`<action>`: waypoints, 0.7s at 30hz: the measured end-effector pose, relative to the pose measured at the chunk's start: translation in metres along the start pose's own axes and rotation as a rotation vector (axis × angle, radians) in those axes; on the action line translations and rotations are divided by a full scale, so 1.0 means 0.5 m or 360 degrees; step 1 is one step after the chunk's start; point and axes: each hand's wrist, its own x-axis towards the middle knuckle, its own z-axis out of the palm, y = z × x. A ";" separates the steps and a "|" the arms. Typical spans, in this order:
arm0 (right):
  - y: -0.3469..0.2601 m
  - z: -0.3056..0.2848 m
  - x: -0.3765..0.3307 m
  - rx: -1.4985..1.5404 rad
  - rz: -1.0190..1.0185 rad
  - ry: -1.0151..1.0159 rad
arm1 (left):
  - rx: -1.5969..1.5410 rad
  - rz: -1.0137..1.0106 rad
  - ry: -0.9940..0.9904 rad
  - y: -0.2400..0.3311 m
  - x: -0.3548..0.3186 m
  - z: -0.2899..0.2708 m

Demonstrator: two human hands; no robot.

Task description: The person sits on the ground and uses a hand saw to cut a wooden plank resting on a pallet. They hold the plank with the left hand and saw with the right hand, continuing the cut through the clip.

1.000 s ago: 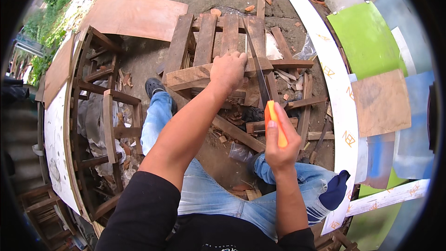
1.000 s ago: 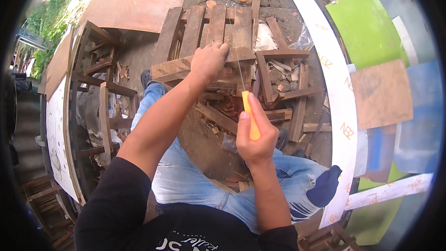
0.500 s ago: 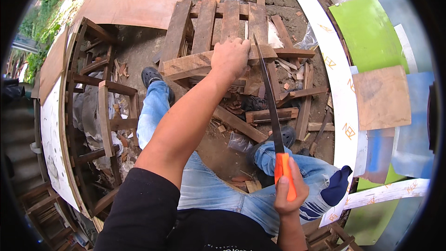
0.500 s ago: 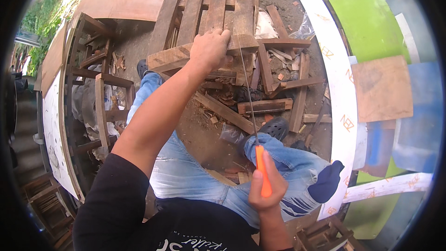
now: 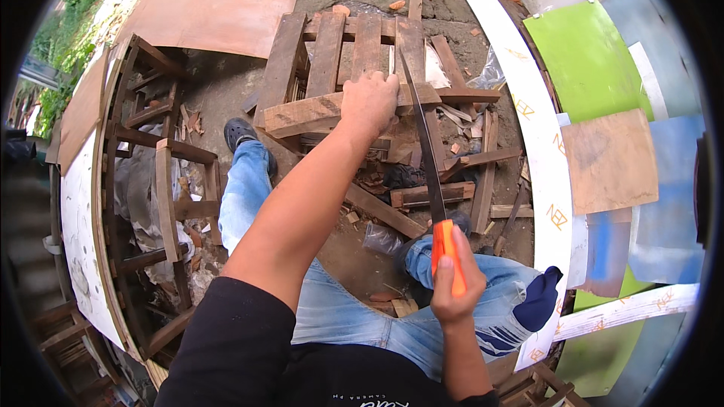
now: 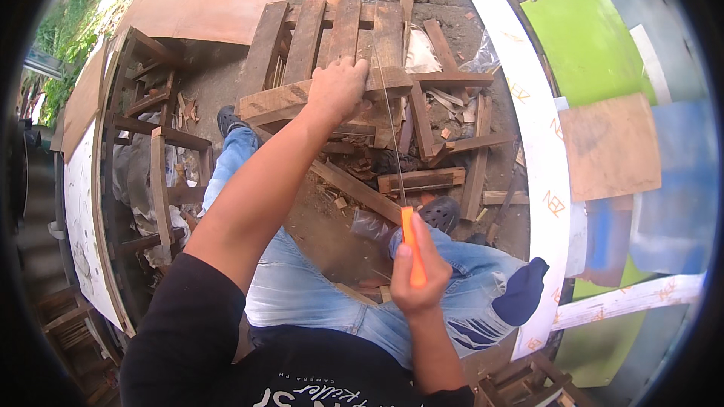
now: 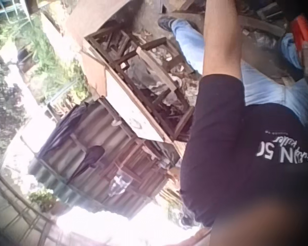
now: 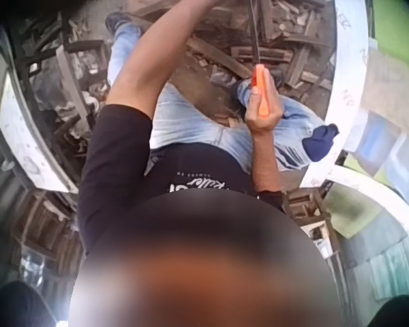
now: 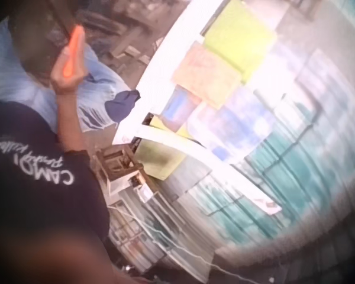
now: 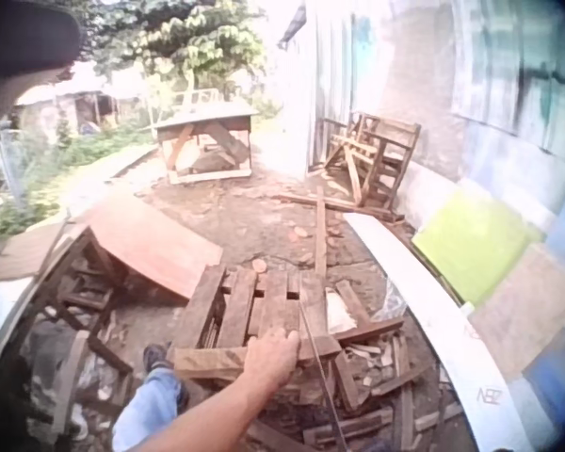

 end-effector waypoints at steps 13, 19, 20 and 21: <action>0.002 0.093 0.227 0.0216 -0.0110 0.0022 | -0.0038 0.0013 0.0068 -0.008 -0.004 -0.010; 0.005 0.068 0.166 0.0129 -0.0037 -0.0065 | -0.0009 0.0073 -0.0023 0.014 -0.018 0.001; 0.004 0.068 0.155 0.0166 -0.0025 -0.0001 | 0.0014 0.0090 -0.0011 0.017 -0.024 0.003; 0.003 0.063 0.146 0.0170 -0.0017 -0.0004 | 0.0037 0.0098 -0.0008 0.020 -0.027 0.005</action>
